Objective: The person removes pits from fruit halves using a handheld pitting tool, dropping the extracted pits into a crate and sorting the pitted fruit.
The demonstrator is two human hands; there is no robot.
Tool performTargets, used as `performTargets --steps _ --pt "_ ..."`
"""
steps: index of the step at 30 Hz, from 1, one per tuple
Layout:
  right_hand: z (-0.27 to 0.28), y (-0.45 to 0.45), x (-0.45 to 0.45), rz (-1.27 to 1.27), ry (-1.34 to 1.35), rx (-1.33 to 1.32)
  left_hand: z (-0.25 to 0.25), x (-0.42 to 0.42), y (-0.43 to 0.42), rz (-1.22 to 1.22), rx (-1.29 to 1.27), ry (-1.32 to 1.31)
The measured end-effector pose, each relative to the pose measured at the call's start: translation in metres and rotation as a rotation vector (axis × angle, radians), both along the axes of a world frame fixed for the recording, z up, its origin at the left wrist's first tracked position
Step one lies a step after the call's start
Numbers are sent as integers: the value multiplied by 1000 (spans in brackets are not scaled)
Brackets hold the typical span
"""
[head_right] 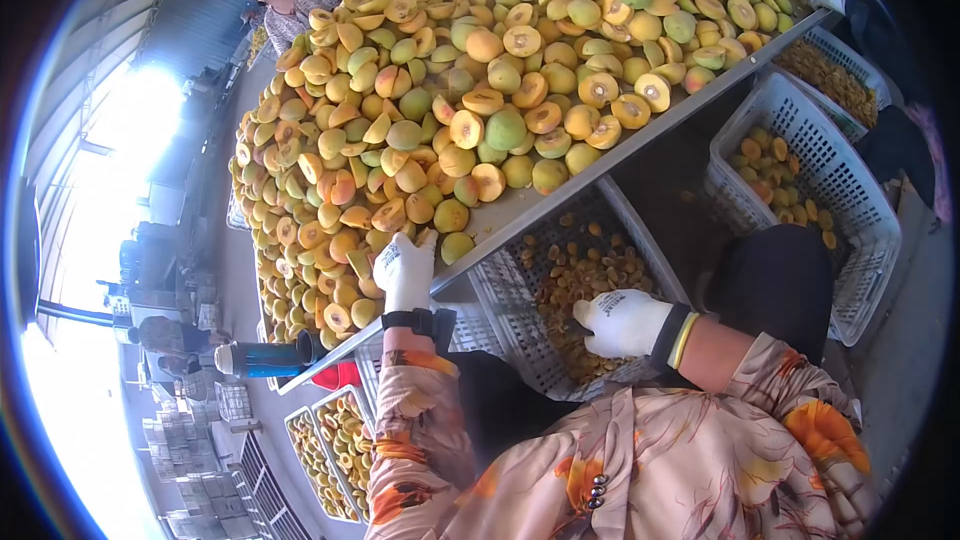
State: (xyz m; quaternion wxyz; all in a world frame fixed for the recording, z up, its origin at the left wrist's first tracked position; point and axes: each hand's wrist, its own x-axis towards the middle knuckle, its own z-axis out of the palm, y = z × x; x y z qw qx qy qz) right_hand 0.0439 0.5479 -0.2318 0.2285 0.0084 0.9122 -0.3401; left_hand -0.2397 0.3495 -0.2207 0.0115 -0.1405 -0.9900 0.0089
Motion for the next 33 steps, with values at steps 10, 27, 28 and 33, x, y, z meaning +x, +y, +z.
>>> performTargets --steps 10,27,28,33 --pt "-20 -6 7 -1 124 -72 -30 5 -31 73 704 36" --pt "-10 -9 -4 -2 68 -23 -23 10 -8 -200 642 -126" --pt "-6 -8 -5 -20 80 -33 -21 10 -6 -127 705 -210" --pt "14 -7 1 -244 416 -133 19 58 -4 13 1648 -656"
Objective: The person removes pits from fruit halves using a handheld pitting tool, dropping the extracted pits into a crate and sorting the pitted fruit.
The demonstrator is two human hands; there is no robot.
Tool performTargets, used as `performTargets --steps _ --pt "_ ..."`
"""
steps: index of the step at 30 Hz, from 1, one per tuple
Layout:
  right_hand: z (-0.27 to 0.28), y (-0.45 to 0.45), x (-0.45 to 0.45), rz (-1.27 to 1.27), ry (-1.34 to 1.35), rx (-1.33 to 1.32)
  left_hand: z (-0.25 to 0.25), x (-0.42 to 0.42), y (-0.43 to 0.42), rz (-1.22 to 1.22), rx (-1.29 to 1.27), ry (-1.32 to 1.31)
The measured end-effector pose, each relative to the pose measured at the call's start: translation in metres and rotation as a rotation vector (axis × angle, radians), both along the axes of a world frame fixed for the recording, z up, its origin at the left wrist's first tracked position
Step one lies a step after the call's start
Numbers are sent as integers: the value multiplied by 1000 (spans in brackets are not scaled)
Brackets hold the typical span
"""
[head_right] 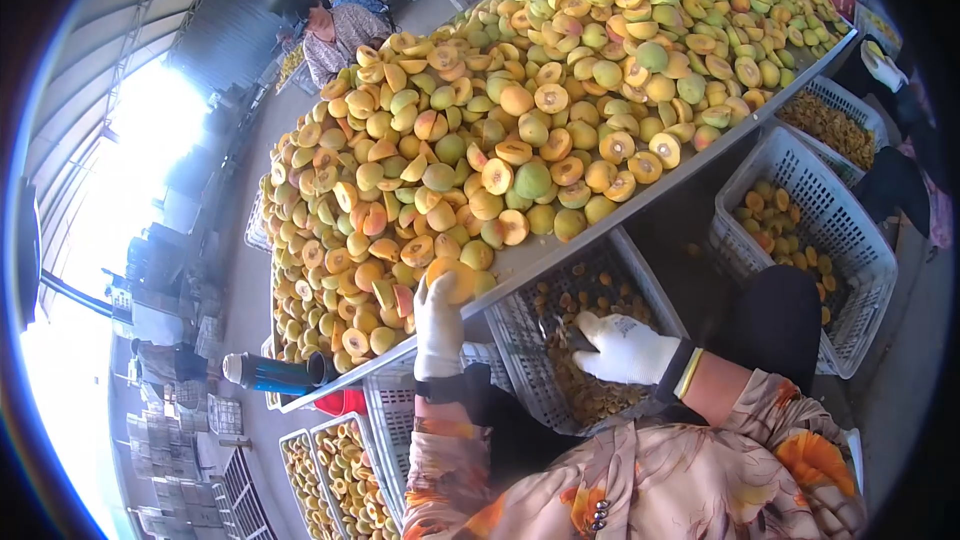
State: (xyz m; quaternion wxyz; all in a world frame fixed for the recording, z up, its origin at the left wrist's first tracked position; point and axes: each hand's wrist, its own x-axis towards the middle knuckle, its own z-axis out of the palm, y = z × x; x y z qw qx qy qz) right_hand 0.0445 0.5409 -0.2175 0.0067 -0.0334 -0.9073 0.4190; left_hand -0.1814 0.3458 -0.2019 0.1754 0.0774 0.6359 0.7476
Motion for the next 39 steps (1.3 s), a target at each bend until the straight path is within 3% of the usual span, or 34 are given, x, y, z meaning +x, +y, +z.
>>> performTargets --steps 4,7,13,19,22,24,28,33,39 --pt "36 -19 1 -18 193 -192 29 60 0 -116 282 -50" --pt "56 -37 6 6 323 -131 55 104 5 -135 612 -188" --pt "77 -65 26 1 526 -2 75 160 -6 -123 213 211" --pt "80 -84 44 -12 425 46 73 188 -12 73 196 279" --pt "76 -93 46 -52 615 22 75 195 -11 132 175 390" --pt "73 -96 48 -5 562 -98 84 199 -10 158 144 447" --pt "86 -93 55 78 453 -222 93 201 -12 145 70 452" --pt "96 -78 53 150 344 -156 97 197 -15 93 12 364" --pt "91 -71 41 133 395 -182 88 193 -4 91 231 187"
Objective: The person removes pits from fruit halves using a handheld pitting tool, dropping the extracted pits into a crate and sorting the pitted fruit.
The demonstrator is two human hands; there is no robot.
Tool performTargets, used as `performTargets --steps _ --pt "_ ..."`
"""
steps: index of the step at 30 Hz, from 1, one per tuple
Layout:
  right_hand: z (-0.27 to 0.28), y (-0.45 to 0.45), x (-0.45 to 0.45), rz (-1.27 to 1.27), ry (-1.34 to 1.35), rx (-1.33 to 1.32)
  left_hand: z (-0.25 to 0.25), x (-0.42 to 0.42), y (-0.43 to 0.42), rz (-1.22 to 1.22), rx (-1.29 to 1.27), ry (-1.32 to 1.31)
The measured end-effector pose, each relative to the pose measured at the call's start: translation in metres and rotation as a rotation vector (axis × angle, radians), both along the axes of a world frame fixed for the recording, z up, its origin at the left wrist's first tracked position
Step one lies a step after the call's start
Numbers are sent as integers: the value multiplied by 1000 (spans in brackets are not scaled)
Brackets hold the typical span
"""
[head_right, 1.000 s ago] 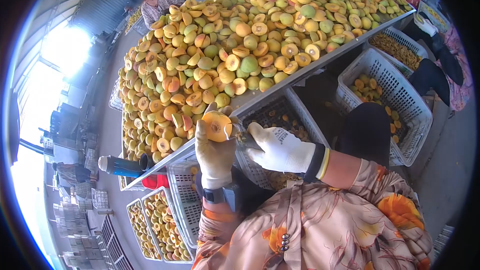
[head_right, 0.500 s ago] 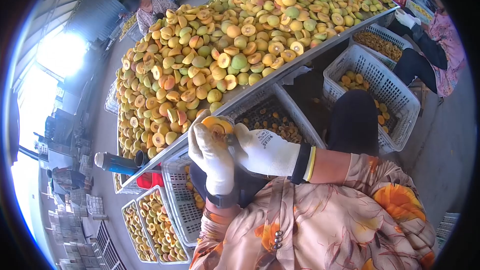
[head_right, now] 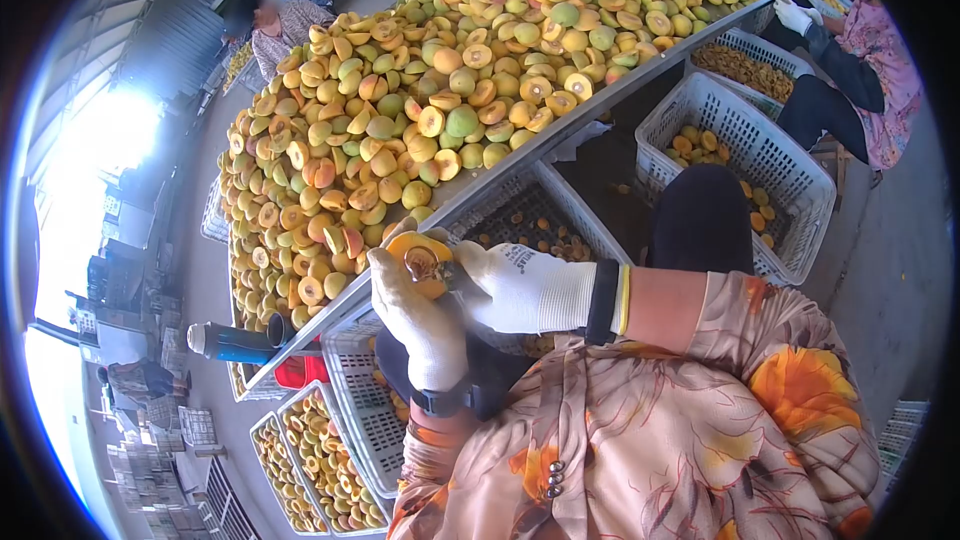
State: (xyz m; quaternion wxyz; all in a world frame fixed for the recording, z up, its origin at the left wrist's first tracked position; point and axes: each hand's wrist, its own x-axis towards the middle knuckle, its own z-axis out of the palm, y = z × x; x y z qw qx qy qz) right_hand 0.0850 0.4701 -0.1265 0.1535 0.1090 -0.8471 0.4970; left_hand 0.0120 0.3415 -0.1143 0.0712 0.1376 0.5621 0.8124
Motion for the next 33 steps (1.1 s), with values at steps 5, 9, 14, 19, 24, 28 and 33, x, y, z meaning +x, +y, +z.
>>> performTargets --steps 5,9,14,19,24,28,33 --pt "-10 -12 -2 -98 30 -50 5 5 11 119 -33 109" --pt "-11 -9 -7 -66 -29 -35 6 2 7 214 -190 293" --pt "-11 -1 -2 -9 -209 39 12 -6 1 43 -307 323" --pt "-16 -2 -5 -3 73 -33 4 -24 -2 -166 -120 242" --pt "16 21 -3 404 -610 -426 1 -31 -3 -258 -86 232" --pt "21 20 2 465 -750 -732 7 -21 12 -279 -43 199" --pt "13 26 3 652 -928 -1138 4 -13 21 -364 144 -116"
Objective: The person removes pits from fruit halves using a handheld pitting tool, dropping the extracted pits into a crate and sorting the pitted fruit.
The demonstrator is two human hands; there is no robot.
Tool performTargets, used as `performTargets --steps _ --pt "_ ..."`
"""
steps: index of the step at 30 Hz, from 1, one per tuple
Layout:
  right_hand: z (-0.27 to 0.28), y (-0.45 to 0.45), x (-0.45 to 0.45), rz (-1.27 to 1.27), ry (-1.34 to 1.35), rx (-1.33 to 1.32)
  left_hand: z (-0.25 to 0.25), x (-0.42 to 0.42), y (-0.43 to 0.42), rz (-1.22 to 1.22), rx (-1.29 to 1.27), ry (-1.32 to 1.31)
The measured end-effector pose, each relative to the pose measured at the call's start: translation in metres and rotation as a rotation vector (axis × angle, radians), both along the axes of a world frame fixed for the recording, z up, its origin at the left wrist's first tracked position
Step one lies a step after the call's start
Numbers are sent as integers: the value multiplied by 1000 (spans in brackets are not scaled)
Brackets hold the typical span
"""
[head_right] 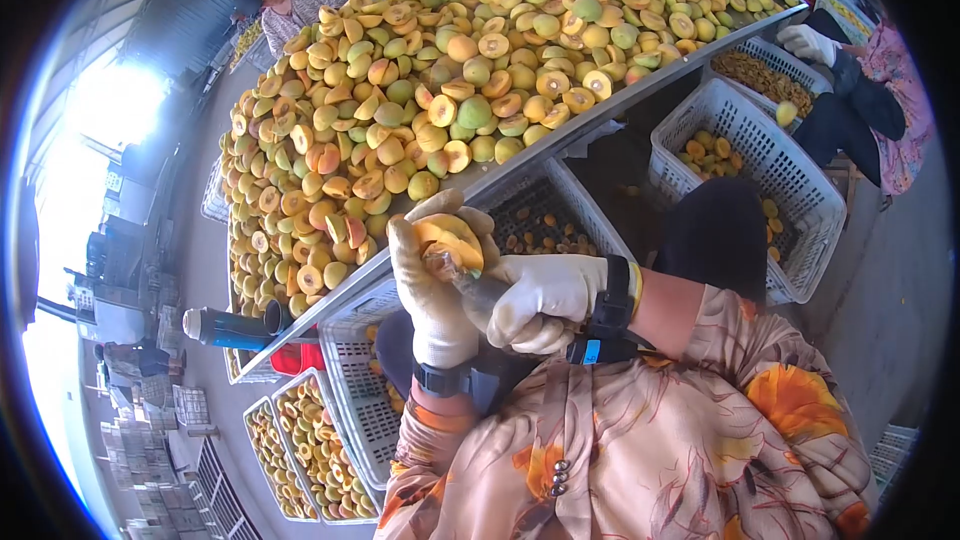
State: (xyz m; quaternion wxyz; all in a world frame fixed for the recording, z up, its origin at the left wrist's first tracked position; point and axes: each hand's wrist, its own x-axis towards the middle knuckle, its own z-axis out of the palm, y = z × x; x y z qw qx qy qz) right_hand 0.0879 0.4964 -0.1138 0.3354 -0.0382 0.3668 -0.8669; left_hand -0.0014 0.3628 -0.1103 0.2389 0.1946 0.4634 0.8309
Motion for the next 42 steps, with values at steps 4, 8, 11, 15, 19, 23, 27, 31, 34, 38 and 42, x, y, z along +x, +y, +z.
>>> performTargets --steps 4,8,11,15,19,23,27,31,34,38,42 --pt "-9 14 -9 122 109 -23 -6 -15 -10 226 -178 110" --pt "-19 33 -13 75 191 551 -9 -52 -108 531 -424 175" --pt "-89 37 -17 -22 418 1200 -49 -97 -201 636 -1348 722" --pt "-102 32 -27 26 288 1260 -56 -143 -194 661 -1408 768" --pt "-116 29 -31 -13 298 1241 -86 -219 -135 602 -1593 797" --pt "-117 33 -36 -28 352 1273 -97 -262 -112 543 -1642 597" --pt "-124 29 -37 -44 370 1240 -84 -242 -90 527 -1633 589" --pt "-118 24 -42 0 363 1252 -99 -247 -92 584 -1509 607" --pt "-123 21 -38 -38 373 1249 -94 -241 -85 479 -1546 530" --pt "-116 15 -40 -72 380 1252 -113 -255 -91 519 -1557 784" --pt "-118 11 -34 -179 317 1113 -110 -248 -86 554 -1612 597"
